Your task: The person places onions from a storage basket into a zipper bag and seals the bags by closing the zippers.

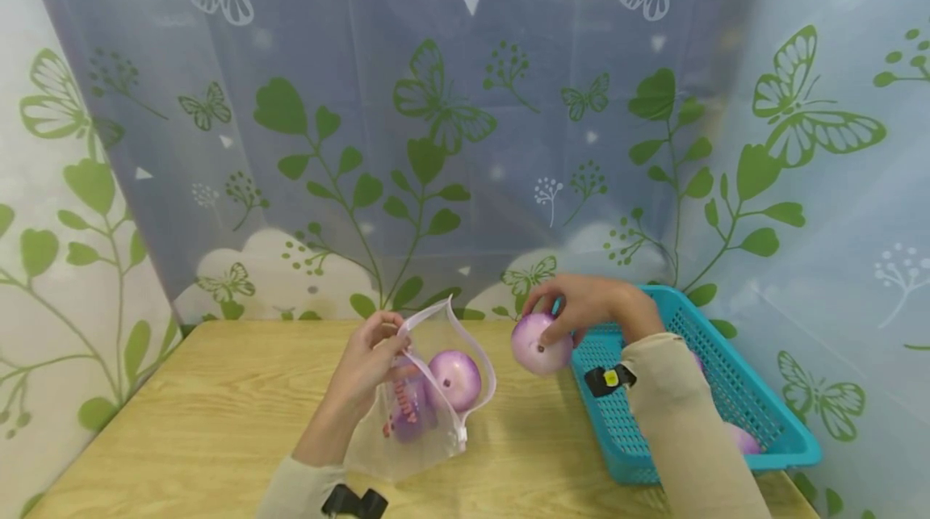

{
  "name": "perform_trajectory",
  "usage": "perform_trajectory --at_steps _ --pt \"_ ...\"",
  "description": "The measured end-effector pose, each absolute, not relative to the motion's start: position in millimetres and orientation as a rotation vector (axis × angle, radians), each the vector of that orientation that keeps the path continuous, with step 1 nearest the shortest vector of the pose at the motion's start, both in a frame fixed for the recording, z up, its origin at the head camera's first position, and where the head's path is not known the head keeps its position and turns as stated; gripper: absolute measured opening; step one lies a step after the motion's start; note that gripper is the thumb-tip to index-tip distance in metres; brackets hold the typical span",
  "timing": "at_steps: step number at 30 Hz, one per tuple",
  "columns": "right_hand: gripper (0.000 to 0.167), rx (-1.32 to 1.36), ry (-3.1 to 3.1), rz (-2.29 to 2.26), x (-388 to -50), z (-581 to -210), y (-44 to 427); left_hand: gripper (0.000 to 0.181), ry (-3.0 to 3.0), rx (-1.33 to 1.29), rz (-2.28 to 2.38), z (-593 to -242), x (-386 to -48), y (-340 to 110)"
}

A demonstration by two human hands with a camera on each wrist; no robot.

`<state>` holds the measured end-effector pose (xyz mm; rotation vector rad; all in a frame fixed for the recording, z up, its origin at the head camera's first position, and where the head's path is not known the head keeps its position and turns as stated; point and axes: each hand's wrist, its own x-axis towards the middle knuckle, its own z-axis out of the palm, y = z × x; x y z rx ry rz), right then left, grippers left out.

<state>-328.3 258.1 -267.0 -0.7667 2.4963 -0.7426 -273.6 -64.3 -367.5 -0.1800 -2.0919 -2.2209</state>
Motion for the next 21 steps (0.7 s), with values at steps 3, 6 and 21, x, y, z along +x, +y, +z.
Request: perform_trajectory --at_steps 3,6,21 --pt "0.047 -0.792 2.519 -0.758 -327 -267 256 0.012 -2.091 -0.181 -2.223 -367 -274 -64" --pt "0.046 -0.821 2.550 -0.761 -325 -267 254 0.012 -2.088 -0.180 -2.227 -367 -274 -64" --pt "0.040 -1.054 2.721 -0.713 -316 -270 231 0.014 -2.089 -0.177 -2.216 -366 -274 -64"
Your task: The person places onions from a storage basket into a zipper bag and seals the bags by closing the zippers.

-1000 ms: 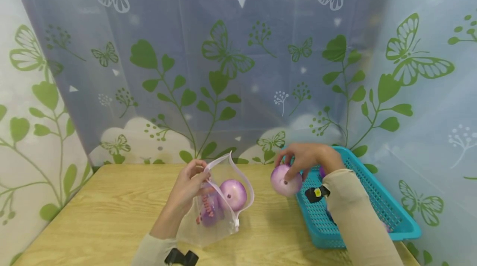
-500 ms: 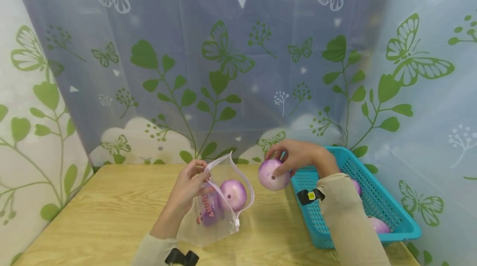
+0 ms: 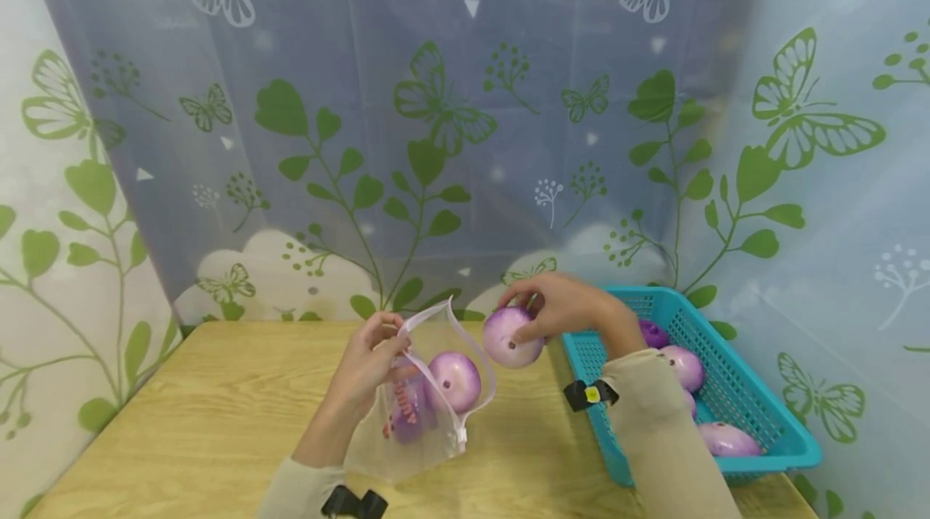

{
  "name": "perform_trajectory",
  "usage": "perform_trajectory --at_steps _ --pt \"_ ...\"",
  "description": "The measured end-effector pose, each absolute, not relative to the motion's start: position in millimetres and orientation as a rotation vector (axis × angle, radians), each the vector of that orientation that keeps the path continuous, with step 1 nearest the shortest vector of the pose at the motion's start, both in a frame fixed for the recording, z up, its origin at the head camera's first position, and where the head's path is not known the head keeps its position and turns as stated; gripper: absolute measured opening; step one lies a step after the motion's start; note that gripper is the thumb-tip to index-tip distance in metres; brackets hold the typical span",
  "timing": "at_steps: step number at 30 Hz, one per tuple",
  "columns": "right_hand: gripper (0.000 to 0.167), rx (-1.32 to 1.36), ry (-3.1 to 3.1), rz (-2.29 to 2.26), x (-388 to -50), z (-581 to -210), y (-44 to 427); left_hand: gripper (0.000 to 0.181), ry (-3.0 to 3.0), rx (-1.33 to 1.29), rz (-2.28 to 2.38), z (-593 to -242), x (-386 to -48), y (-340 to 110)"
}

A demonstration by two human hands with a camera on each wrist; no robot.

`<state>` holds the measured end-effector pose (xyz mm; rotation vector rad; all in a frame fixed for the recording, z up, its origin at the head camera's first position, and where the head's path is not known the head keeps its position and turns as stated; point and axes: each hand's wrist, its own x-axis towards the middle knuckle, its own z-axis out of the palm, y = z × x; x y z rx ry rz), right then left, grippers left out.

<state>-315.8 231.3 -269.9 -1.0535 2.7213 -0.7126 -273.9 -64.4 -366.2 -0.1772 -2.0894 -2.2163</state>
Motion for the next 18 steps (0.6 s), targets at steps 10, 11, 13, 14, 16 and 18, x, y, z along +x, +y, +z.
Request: perform_trajectory --at_steps 10,11,13,14,16,18 --pt "0.043 -1.133 2.756 -0.697 -311 -276 208 0.012 -2.084 -0.161 -2.220 -367 -274 -64" --pt "0.043 -1.140 2.758 -0.695 -310 -276 206 0.012 -2.083 -0.160 -2.222 -366 -274 -64" --pt "0.043 -1.151 2.765 -0.686 -309 -278 202 0.012 -2.081 -0.160 -2.223 -366 -274 -64" --pt "0.043 -1.155 2.765 -0.688 -308 -279 200 0.012 -2.080 -0.160 -2.224 -366 -274 -64" --pt "0.044 -1.171 2.763 -0.689 -307 -281 195 0.012 -2.081 -0.163 -2.221 -367 -274 -64" --pt "0.045 -1.180 2.767 -0.680 -307 -283 191 0.012 -2.080 -0.169 -2.219 -367 -274 -64"
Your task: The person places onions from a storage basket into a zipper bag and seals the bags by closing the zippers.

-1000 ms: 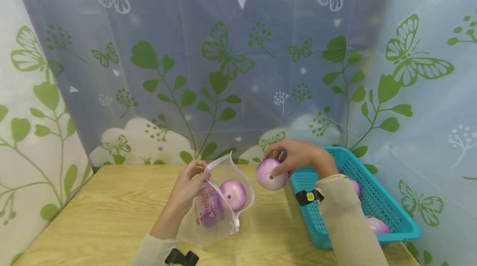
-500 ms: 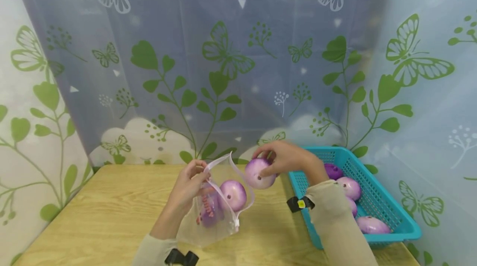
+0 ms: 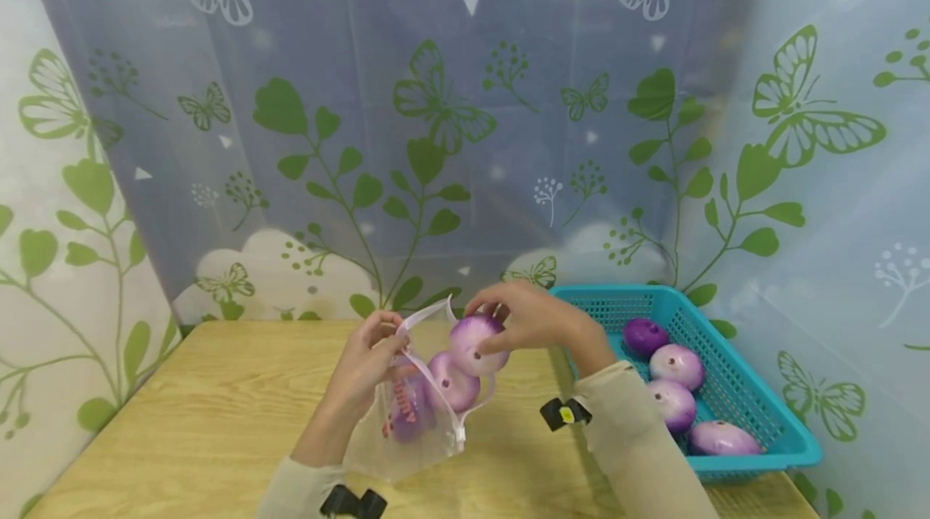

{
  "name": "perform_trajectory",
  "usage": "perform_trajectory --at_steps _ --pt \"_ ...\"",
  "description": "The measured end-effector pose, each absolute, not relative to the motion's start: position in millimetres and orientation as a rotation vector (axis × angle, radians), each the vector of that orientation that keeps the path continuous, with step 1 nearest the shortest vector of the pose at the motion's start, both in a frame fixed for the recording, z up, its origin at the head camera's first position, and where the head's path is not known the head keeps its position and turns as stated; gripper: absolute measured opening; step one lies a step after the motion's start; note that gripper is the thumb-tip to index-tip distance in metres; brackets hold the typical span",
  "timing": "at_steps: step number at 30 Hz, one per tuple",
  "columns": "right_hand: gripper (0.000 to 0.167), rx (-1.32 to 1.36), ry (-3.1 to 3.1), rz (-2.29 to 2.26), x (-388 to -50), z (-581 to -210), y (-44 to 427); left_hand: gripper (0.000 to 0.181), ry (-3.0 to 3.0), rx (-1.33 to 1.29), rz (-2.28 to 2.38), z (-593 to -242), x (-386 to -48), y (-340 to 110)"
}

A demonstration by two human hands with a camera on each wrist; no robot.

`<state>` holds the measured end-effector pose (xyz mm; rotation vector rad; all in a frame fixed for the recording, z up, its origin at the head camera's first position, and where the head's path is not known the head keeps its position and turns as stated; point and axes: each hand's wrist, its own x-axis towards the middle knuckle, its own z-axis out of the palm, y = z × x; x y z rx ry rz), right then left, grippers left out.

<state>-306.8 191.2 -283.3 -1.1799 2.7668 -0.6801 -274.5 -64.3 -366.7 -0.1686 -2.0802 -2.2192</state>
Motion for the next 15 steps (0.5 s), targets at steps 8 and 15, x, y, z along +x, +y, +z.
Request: perform_trajectory --at_steps 8,15 --pt "0.041 -1.235 2.831 -0.608 -307 -296 178 0.011 -2.061 -0.192 -2.253 -365 -275 -64" --pt "0.041 -1.239 2.862 -0.678 -309 -307 167 0.012 -2.045 -0.192 -2.232 -360 -272 -65"
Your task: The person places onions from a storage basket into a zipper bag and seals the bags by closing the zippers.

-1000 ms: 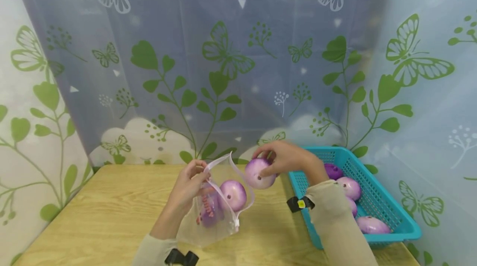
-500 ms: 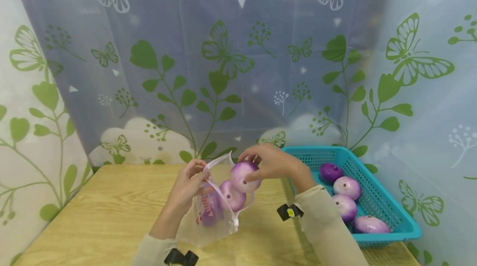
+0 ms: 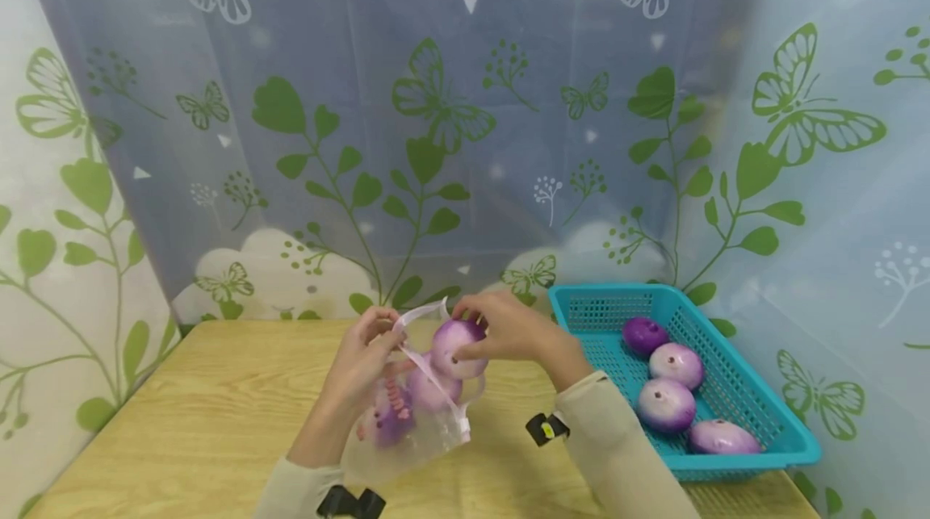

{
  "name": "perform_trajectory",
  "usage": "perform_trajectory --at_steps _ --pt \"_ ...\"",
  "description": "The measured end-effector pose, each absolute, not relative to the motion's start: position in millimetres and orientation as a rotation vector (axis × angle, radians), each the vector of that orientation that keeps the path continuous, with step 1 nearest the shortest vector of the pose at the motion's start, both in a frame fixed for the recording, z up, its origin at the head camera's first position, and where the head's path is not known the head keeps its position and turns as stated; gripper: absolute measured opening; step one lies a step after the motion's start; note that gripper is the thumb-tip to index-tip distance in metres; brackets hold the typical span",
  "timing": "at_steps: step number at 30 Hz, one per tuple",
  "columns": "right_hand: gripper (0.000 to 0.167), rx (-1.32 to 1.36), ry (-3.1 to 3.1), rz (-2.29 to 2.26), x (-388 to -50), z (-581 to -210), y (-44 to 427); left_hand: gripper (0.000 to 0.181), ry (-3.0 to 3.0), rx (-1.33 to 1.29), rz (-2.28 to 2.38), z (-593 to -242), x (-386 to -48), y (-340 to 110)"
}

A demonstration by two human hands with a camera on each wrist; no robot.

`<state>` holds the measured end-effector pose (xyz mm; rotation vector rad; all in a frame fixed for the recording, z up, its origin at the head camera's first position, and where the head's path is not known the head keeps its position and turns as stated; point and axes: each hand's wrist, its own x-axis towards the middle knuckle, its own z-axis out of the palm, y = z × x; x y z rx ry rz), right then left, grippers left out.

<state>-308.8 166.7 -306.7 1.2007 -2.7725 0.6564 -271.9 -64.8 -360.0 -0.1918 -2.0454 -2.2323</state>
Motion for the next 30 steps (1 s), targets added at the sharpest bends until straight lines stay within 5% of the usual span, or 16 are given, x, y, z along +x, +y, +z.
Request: perform_trajectory --at_steps 30 --pt "0.039 1.133 -2.742 0.756 -305 -331 146 0.010 -1.888 -0.141 -2.306 -358 -274 -66"
